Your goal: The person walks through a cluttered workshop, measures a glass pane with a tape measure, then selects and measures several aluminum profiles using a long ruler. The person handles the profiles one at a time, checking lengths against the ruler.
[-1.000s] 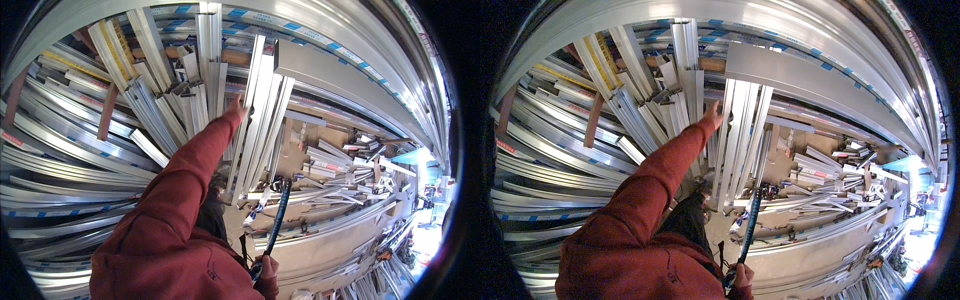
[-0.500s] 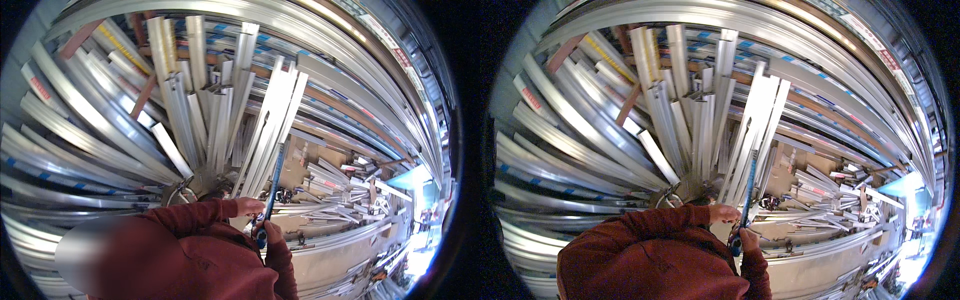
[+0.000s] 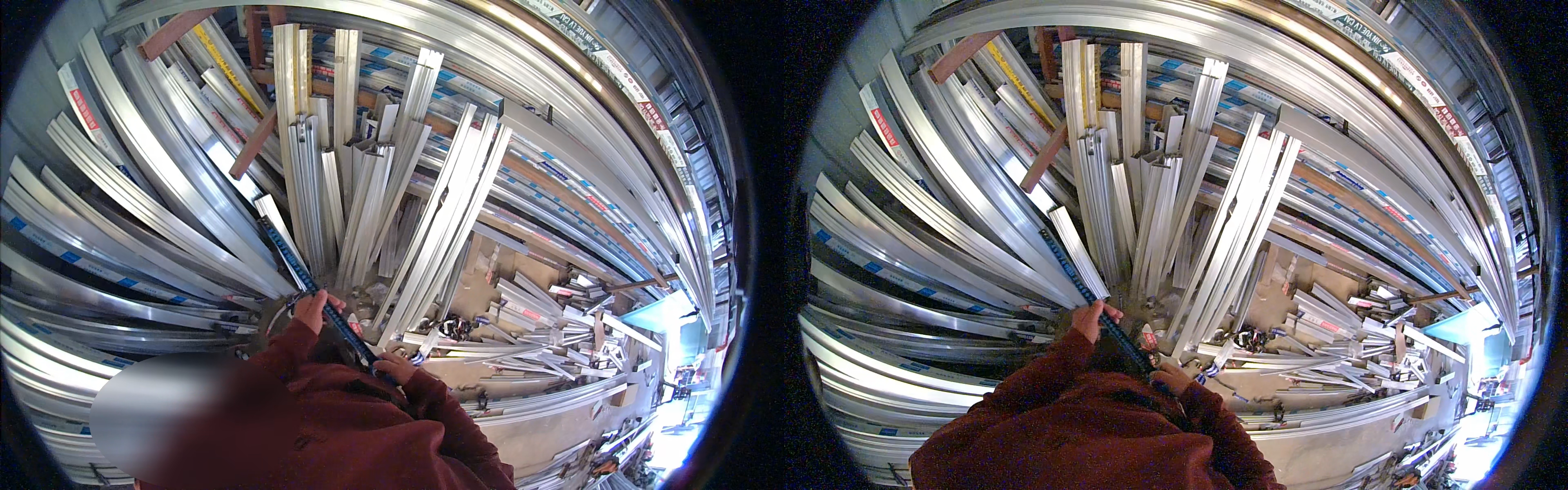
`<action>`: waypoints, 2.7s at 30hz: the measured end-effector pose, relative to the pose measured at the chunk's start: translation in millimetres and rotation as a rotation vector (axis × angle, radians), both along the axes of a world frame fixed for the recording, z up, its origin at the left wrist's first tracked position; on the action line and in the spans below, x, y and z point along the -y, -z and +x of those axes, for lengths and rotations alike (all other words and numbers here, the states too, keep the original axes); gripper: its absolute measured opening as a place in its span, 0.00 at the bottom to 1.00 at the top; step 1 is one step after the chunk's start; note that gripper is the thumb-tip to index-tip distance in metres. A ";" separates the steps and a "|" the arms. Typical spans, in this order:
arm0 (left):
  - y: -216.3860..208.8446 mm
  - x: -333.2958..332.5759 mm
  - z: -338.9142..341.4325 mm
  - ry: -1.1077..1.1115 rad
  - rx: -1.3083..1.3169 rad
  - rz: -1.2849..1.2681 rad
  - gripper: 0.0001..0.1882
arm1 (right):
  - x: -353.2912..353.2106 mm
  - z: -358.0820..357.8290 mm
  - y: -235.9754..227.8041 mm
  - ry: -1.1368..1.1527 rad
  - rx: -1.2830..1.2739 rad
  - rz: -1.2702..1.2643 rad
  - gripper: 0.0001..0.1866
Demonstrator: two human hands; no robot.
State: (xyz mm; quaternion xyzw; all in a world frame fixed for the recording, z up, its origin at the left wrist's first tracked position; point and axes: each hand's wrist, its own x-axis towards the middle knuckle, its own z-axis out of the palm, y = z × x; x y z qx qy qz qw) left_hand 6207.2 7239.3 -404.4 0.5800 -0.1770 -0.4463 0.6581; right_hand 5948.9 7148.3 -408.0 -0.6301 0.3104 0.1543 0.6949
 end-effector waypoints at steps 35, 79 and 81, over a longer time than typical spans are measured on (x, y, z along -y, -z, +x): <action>-2.7 -204.2 258.0 -0.951 0.004 0.117 0.26 | 17.6 175.0 21.4 -0.093 -0.179 -0.095 0.14; -69.4 -139.7 690.8 -0.844 0.465 0.185 0.38 | -52.2 292.1 -4.6 -0.133 0.080 -0.256 0.21; -49.7 -154.9 689.5 -1.012 0.617 0.184 0.41 | -58.8 320.4 -32.0 -0.176 0.122 -0.226 0.21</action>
